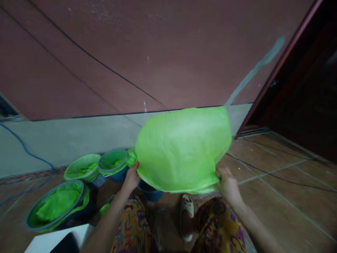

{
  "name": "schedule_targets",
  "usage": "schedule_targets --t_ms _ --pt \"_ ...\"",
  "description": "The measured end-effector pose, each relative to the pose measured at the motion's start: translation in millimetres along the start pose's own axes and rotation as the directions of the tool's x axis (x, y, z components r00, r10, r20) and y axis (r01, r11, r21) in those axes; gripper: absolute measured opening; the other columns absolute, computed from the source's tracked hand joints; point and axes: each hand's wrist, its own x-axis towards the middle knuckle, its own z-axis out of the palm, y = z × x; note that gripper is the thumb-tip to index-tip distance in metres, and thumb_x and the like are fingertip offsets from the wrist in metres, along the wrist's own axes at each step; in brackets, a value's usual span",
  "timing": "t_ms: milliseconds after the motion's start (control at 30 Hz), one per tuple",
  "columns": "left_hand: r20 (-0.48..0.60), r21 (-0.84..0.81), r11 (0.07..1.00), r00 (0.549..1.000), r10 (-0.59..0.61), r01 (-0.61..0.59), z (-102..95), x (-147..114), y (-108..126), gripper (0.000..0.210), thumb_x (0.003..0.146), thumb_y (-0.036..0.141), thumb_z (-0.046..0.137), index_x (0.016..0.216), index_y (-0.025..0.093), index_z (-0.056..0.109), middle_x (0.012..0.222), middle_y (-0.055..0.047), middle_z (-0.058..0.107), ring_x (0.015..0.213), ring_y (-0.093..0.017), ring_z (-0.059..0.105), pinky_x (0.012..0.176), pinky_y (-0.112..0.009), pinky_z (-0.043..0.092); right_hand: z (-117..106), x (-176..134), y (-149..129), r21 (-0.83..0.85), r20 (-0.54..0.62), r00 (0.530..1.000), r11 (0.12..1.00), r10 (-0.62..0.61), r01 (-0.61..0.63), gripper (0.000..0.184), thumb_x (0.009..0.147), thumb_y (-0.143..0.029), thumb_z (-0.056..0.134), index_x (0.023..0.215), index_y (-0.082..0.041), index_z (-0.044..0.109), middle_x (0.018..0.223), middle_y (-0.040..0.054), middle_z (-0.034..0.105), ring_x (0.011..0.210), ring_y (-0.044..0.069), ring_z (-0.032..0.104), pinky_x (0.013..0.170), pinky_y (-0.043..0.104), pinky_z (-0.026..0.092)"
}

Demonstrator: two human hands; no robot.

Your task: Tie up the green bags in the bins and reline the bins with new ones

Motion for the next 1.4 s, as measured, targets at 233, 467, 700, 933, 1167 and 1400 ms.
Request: schedule_targets --t_ms 233,467,700,933,1167,1400 --pt "0.119 0.009 0.827 0.820 -0.560 0.563 -0.9 -8.4 -67.6 0.028 0.062 0.014 0.063 0.089 0.013 0.072 0.062 -0.001 0.066 0.048 -0.014 0.058 0.046 -0.024 0.048 26.5 -58.0 47.5 -0.190 0.295 0.890 0.934 0.349 -0.303 0.037 0.074 -0.024 0.050 0.107 -0.016 0.063 0.102 0.0119 0.071 0.071 0.020 0.067 0.068 0.031 0.052" --pt "0.131 -0.342 0.764 0.832 -0.539 0.548 -3.7 -7.1 -58.8 0.045 0.053 0.025 0.073 0.096 0.013 0.070 0.075 -0.002 0.071 0.061 -0.015 0.064 0.058 -0.026 0.050 27.8 -64.9 18.3 -0.029 0.255 0.957 0.991 0.137 -0.134 0.027 0.092 -0.034 0.044 0.105 -0.019 0.062 0.105 0.0114 0.067 0.090 0.022 0.066 0.080 0.035 0.052" --pt "-0.014 -0.128 0.956 0.963 -0.268 0.264 -8.7 -0.6 -45.3 0.031 0.061 0.020 0.062 0.089 0.015 0.071 0.084 -0.003 0.074 0.077 -0.018 0.066 0.074 -0.029 0.050 41.8 -69.4 -25.3 0.017 0.348 0.937 1.000 -0.018 0.013 0.024 0.094 -0.028 0.046 0.112 -0.021 0.059 0.109 0.0091 0.064 0.092 0.020 0.066 0.079 0.033 0.055" --pt "0.193 0.183 0.976 0.978 0.084 -0.120 45.3 -32.1 12.9 0.051 0.066 0.003 0.054 0.112 0.020 0.066 0.090 -0.001 0.072 0.079 -0.016 0.066 0.076 -0.029 0.053 109.8 -50.3 -137.7 0.179 0.384 0.891 0.966 -0.243 0.186 0.050 0.085 -0.025 0.059 0.133 -0.018 0.047 0.124 0.0136 0.059 0.115 0.027 0.057 0.096 0.042 0.051" --pt "0.396 0.168 0.904 0.866 0.304 -0.394 48.2 -36.3 20.8 0.054 0.068 -0.001 0.054 0.118 0.019 0.062 0.095 -0.003 0.066 0.086 -0.015 0.062 0.082 -0.028 0.053 114.8 -36.1 -115.9 0.288 0.299 0.933 0.951 -0.199 0.110 0.028 0.084 -0.006 0.046 0.104 -0.018 0.062 0.096 0.0074 0.066 0.091 0.019 0.065 0.082 0.031 0.053" --pt "0.372 0.126 0.921 0.878 0.301 -0.369 49.7 -37.9 12.6 0.047 0.069 0.000 0.049 0.110 0.018 0.065 0.092 -0.003 0.067 0.086 -0.015 0.063 0.083 -0.028 0.052 91.6 -47.0 -117.5 0.331 0.364 0.917 0.943 -0.161 0.034 0.019 0.087 -0.011 0.050 0.099 -0.017 0.063 0.091 0.0057 0.065 0.084 0.017 0.065 0.076 0.028 0.050"
